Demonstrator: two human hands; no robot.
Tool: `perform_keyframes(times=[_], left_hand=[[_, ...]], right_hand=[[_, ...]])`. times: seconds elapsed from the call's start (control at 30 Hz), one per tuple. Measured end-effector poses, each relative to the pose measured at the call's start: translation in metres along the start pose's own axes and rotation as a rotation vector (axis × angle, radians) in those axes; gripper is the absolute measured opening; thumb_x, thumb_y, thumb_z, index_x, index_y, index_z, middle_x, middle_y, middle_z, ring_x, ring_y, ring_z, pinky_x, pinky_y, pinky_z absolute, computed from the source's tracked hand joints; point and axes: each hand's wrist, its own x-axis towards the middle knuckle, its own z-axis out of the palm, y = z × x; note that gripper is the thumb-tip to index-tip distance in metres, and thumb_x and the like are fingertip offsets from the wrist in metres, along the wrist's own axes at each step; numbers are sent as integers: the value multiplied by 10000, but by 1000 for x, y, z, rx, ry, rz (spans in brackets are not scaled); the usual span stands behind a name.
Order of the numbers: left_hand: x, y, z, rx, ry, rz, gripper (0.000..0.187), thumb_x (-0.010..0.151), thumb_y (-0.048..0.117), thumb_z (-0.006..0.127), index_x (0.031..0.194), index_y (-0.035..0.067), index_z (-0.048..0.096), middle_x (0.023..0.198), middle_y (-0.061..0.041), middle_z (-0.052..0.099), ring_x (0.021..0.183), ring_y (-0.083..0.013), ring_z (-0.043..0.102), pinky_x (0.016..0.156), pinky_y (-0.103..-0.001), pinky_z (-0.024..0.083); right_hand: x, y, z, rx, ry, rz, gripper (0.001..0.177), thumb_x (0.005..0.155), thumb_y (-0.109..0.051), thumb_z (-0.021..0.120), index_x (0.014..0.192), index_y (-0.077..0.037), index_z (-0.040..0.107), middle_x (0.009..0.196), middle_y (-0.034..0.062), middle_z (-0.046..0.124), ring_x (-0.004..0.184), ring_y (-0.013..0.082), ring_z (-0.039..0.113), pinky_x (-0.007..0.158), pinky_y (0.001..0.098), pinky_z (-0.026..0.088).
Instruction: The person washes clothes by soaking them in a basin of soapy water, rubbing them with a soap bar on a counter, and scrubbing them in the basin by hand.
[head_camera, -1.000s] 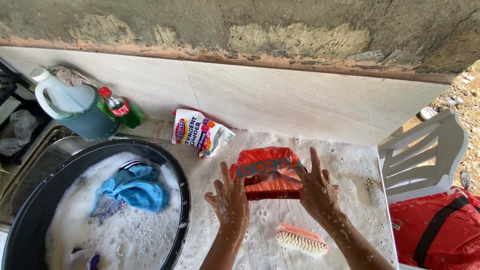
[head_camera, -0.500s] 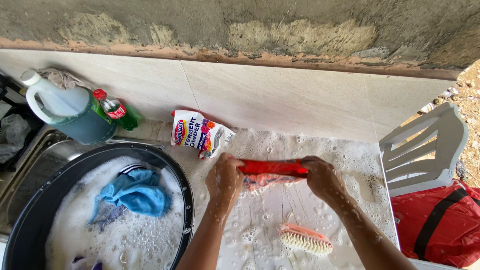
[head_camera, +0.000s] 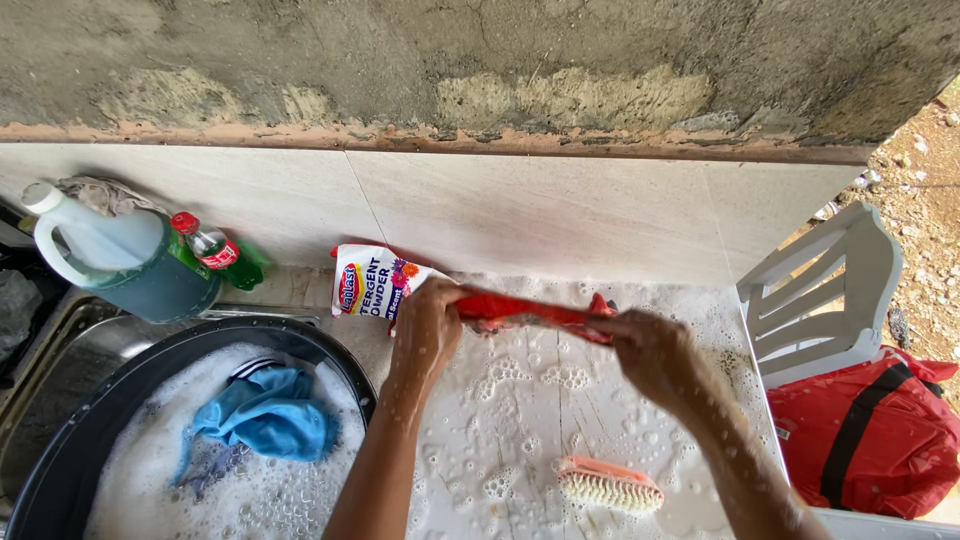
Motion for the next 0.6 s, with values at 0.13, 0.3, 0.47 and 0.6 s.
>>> perform_keyframes(times=[0.13, 0.3, 0.47, 0.6], left_hand=[[-104, -29, 34, 134, -138, -235, 286, 765, -91, 649, 911, 115, 785, 1283, -180, 653, 1060, -317, 690, 912, -429, 559], [-163, -40, 59, 264, -196, -268, 106, 817, 64, 703, 913, 106, 721, 1270, -71, 646, 1226, -308, 584, 958, -516, 476], [-164, -49, 65, 300, -329, -205, 396, 893, 128, 650, 1284, 124, 593, 1282, -100, 585, 1220, -314, 537, 931, -519, 437], [-204, -33, 77, 389, -398, -36, 464, 913, 210, 660, 1308, 7, 527, 1193, -200, 576, 1122, -379, 541, 866, -544, 441]], right_hand=[[-41, 50, 90, 166, -251, -135, 320, 970, -139, 603, 1224, -253, 760, 1218, 46, 745, 968, 134, 740, 871, 340, 658], [-85, 86, 115, -121, -463, -82, 835, 834, -359, 961, 1540, -286, 522, 1476, 66, 492, 1349, 377, 392, 1014, 578, 429], [-80, 123, 131, 16, -464, 92, 752, 744, -292, 839, 1438, -256, 550, 1267, 24, 602, 1124, 216, 638, 992, 389, 625], [-48, 141, 130, 31, -226, 260, 593, 757, -322, 855, 1223, -75, 584, 1248, 96, 625, 1062, 242, 670, 900, 417, 628]])
